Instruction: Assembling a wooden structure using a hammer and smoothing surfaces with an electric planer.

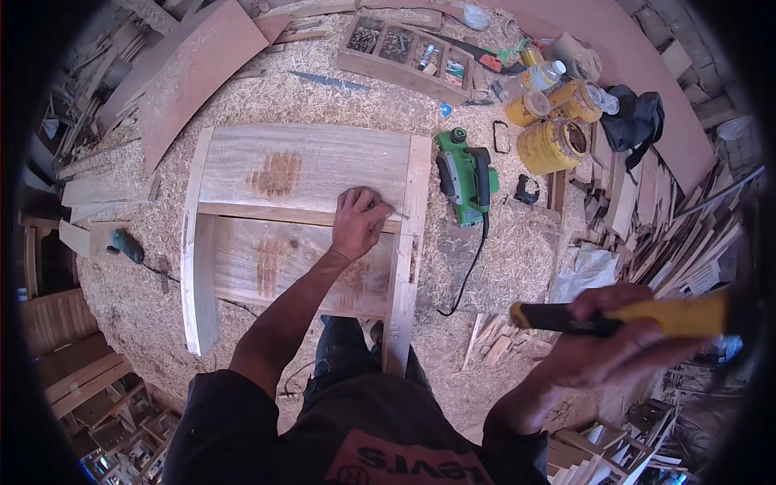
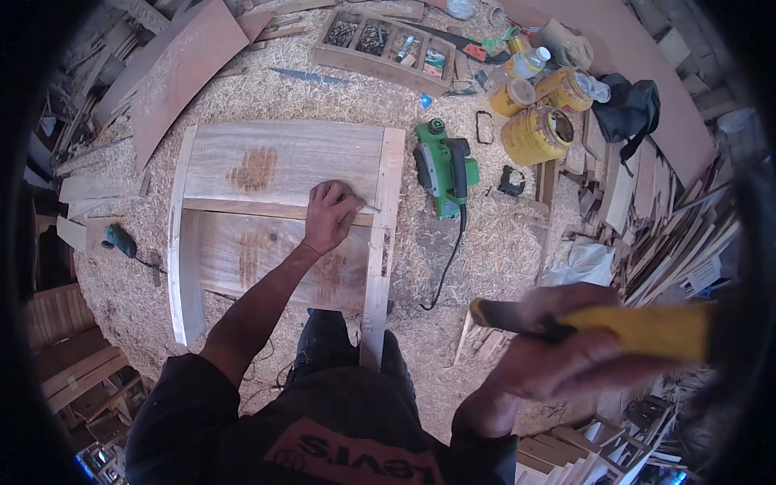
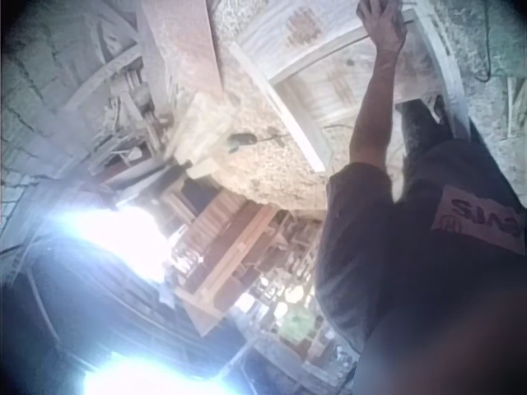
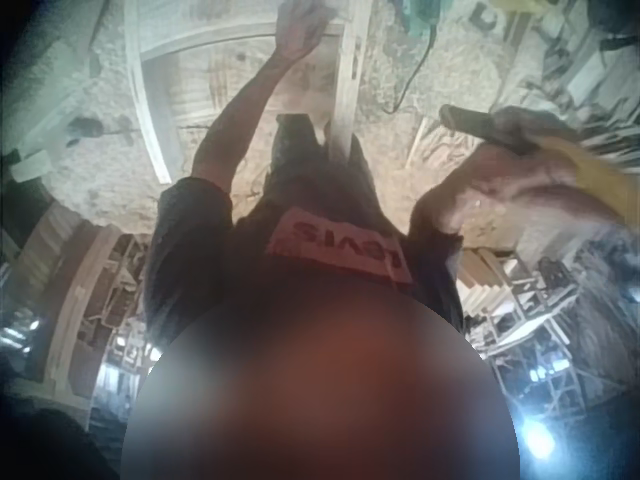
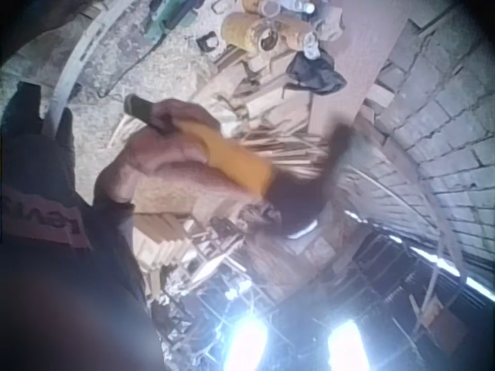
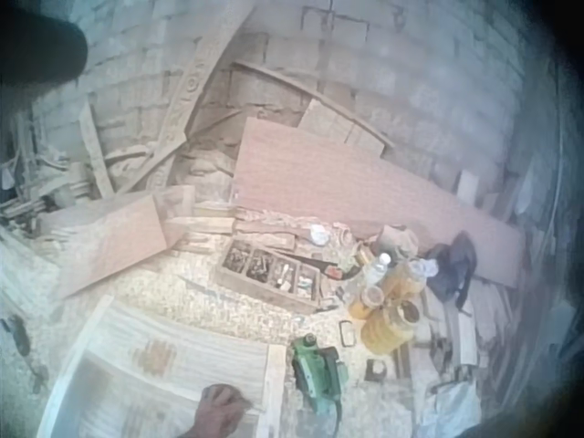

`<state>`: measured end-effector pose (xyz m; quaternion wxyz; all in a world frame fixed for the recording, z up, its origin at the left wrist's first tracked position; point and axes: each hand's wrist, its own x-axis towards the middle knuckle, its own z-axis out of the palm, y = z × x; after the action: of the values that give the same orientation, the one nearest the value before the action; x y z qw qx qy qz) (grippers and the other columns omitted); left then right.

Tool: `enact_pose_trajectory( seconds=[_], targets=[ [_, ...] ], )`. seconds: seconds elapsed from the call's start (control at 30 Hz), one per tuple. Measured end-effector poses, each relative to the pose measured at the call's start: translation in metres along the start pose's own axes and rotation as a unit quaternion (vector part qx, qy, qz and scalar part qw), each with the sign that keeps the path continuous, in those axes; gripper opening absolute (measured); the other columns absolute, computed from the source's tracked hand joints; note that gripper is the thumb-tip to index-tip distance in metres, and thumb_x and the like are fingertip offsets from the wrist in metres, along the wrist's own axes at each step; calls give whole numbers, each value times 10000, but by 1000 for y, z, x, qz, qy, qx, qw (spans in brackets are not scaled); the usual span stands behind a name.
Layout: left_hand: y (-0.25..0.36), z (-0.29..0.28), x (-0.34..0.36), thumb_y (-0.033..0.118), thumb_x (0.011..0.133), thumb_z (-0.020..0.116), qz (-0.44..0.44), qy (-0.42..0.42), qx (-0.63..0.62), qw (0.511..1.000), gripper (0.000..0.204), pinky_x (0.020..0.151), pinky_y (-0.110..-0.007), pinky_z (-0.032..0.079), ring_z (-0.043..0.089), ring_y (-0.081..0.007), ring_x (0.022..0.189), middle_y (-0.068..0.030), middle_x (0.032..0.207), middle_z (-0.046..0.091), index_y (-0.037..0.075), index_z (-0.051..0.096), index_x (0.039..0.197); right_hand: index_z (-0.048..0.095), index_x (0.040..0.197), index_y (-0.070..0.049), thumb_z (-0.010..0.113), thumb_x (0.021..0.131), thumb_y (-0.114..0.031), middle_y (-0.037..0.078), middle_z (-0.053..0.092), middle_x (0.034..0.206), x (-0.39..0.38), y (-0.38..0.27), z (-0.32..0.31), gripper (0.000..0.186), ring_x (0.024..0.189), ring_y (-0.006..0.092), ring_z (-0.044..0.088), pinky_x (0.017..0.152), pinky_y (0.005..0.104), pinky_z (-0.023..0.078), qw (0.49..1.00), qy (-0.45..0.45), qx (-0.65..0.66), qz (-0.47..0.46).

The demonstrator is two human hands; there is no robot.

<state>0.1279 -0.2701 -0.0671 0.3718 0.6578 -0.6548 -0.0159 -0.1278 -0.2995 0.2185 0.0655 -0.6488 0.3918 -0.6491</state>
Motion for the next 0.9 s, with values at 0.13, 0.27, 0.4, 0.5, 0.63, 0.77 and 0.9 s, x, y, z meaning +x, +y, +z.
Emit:
enact_pose_trajectory(
  seconds=[0.13, 0.27, 0.4, 0.5, 0.63, 0.77, 0.9],
  targets=[
    [3, -1, 1, 71, 772, 698, -7, -18, -4, 1000, 249, 966, -471, 401, 528, -305, 1079, -51, 1021, 565, 151, 716, 1008, 419, 1252, -31, 368, 1050, -568, 82, 484, 757, 23, -24, -4, 576, 503, 144, 447, 447, 263, 380, 981, 64, 177, 56],
    [1, -7, 0, 70, 771, 699, 4, 4, 4, 1000, 237, 968, -466, 399, 531, -302, 1066, -46, 1007, 566, 146, 715, 994, 494, 876, -66, 281, 1026, -680, 47, 549, 783, -39, 17, -7, 667, 590, 161, 526, 523, 291, 438, 959, -66, 259, 96],
    [4, 7, 3, 78, 771, 704, 21, -1, -9, 1000, 208, 969, -465, 398, 534, -305, 1049, -51, 996, 566, 135, 704, 971, 391, 1530, -105, 564, 986, -98, 243, 672, 849, -199, 103, 10, 572, 673, 419, 664, 596, 463, 525, 826, -519, -158, 153],
    [-3, 0, -1, 72, 792, 688, 29, -2, -23, 999, 162, 963, -467, 399, 536, -314, 1035, -68, 988, 572, 116, 684, 948, 243, 1601, -118, 514, 1022, -128, 170, 671, 801, -211, 72, -8, 639, 566, 225, 606, 547, 393, 499, 845, -408, -89, 335],
    [7, -1, -3, 27, 803, 641, 7, 15, -9, 1000, 185, 948, -499, 406, 527, -353, 1006, -107, 985, 566, 107, 633, 970, 494, 1333, -51, 548, 1021, -134, 43, 543, 632, -154, 52, -17, 328, 476, 126, 528, 445, 284, 442, 860, -240, 111, 436],
    [34, 5, -26, 8, 816, 622, -89, 52, -76, 992, 201, 1019, -518, 392, 524, -386, 1137, -134, 1121, 609, 57, 609, 1010, 518, 1219, -54, 626, 1013, -259, 23, 531, 619, -94, 20, -48, 309, 446, 125, 520, 423, 282, 466, 735, -127, 530, 403],
    [66, 10, -30, -11, 819, 611, 38, 2, 60, 998, 218, 1062, -507, 392, 516, -403, 1237, -163, 1232, 622, 33, 595, 1032, 564, 1178, -55, 558, 1052, -256, 46, 566, 612, -38, -22, -44, 237, 469, 138, 573, 445, 299, 508, 542, -286, 762, 208]
  ],
)
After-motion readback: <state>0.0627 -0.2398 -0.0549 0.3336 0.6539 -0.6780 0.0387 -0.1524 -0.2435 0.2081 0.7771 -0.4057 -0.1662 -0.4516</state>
